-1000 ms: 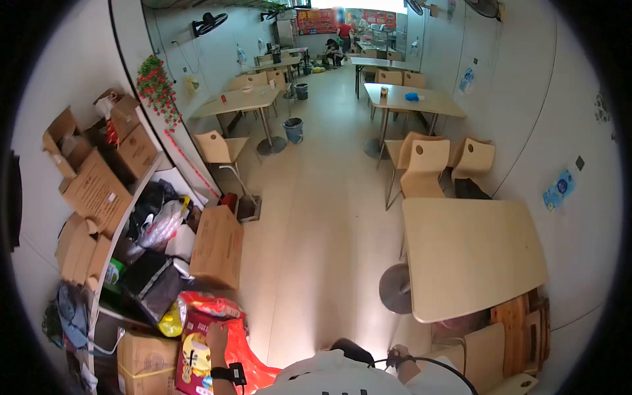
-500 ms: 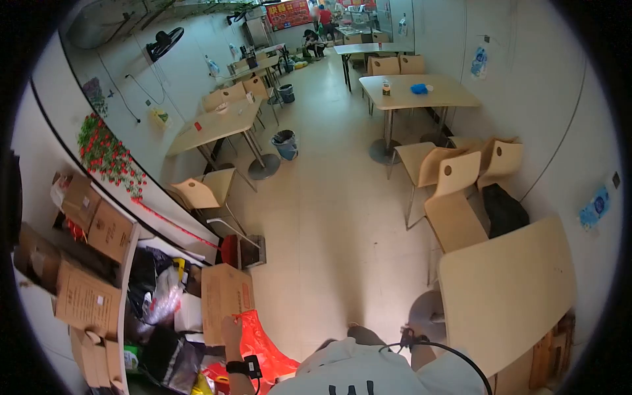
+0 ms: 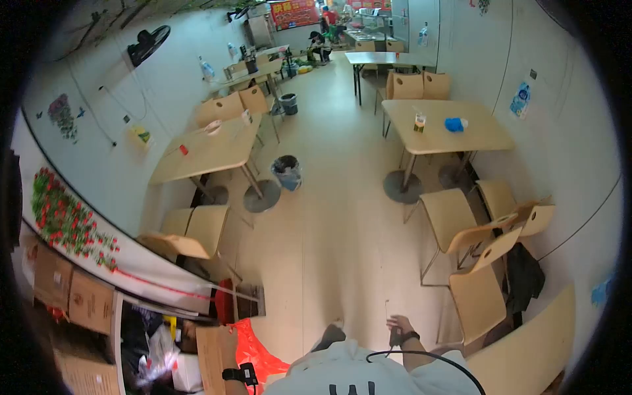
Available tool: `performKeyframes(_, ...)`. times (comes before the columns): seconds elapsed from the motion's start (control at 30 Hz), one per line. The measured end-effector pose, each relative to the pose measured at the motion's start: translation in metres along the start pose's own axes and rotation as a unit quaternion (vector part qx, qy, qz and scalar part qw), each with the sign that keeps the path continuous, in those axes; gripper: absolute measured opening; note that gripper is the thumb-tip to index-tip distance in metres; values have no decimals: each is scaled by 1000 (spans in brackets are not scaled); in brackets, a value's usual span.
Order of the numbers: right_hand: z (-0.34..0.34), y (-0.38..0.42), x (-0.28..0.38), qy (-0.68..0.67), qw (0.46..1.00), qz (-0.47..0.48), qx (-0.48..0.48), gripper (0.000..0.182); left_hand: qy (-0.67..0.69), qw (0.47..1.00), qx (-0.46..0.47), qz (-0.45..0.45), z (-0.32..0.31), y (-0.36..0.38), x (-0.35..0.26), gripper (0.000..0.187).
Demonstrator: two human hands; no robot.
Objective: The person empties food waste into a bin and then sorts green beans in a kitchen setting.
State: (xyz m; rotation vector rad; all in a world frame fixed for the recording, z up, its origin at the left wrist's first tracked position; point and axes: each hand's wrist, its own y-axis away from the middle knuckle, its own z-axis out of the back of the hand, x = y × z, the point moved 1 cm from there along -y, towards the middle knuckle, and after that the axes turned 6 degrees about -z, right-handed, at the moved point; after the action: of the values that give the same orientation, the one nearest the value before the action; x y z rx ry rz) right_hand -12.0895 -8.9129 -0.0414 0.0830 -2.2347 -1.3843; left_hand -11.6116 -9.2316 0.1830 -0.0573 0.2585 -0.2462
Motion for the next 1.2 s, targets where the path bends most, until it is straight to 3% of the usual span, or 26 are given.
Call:
performKeyframes(0.07, 14, -7, 20, -63, 998, -7, 17, 37, 12, 1000, -6, -17, -2, -73, -29, 23)
performKeyframes(0.1, 12, -15, 36, -58, 997, -46, -35, 36, 18, 999, -6, -26, -6, -108, -44, 23)
performKeyframes(0.17, 0, -14, 68, -84, 986, -15, -142, 31, 33, 997, -6, -74, -20, -184, -77, 23)
performKeyframes(0.23, 24, -58, 82, -87, 978, -27, -190, 25, 34, 994, 5, -107, -40, -251, -106, 22)
performKeyframes(0.27, 0, -47, 107, -102, 970, -32, -216, 23, 26, 993, 13, -117, -53, -288, -121, 22)
performKeyframes(0.3, 61, -108, 92, -198, 978, -63, 29, 19, 19, 991, 18, -128, -61, -323, -138, 21)
performKeyframes(0.4, 0, -113, 152, -154, 978, -27, -141, 15, 34, 989, 27, -140, -85, -416, -188, 21)
performKeyframes(0.53, -50, -193, 260, -149, 981, -24, -123, 15, 6, 994, 32, -104, -103, -526, -244, 23)
performKeyframes(0.63, -92, -274, 360, -153, 988, 12, -24, 15, 22, 997, 20, -78, -99, -598, -270, 24)
performKeyframes(0.67, -139, -277, 414, -92, 986, 2, -136, 18, 22, 997, 12, -77, -98, -624, -281, 24)
performKeyframes(0.7, -133, -335, 447, -94, 996, -4, 7, 21, 23, 997, 6, -75, -99, -649, -291, 24)
performKeyframes(0.73, -186, -328, 499, -4, 996, 41, -82, 23, 22, 997, 1, -68, -102, -671, -297, 24)
performKeyframes(0.77, -217, -347, 538, 106, 988, 105, -39, 27, 21, 998, -2, -61, -106, -693, -301, 24)
performKeyframes(0.83, -279, -401, 618, 86, 991, 37, -100, 29, 25, 998, -10, -64, -113, -738, -317, 24)
performKeyframes(0.93, -380, -434, 725, 124, 989, 43, -66, 35, 28, 998, 1, -58, -122, -814, -353, 24)
performKeyframes(1.0, -423, -469, 776, 126, 990, 27, -54, 36, 16, 998, 56, -8, -135, -873, -368, 24)
performKeyframes(1.13, -442, -529, 840, 164, 983, -18, -74, 37, 35, 998, 23, -40, -185, -1002, -380, 25)
performKeyframes(1.17, -440, -540, 850, 69, 993, -6, -96, 36, 20, 998, 7, -55, -198, -1038, -384, 25)
performKeyframes(1.2, -443, -542, 866, 92, 989, -27, -109, 38, 4, 998, -3, -68, -207, -1070, -394, 25)
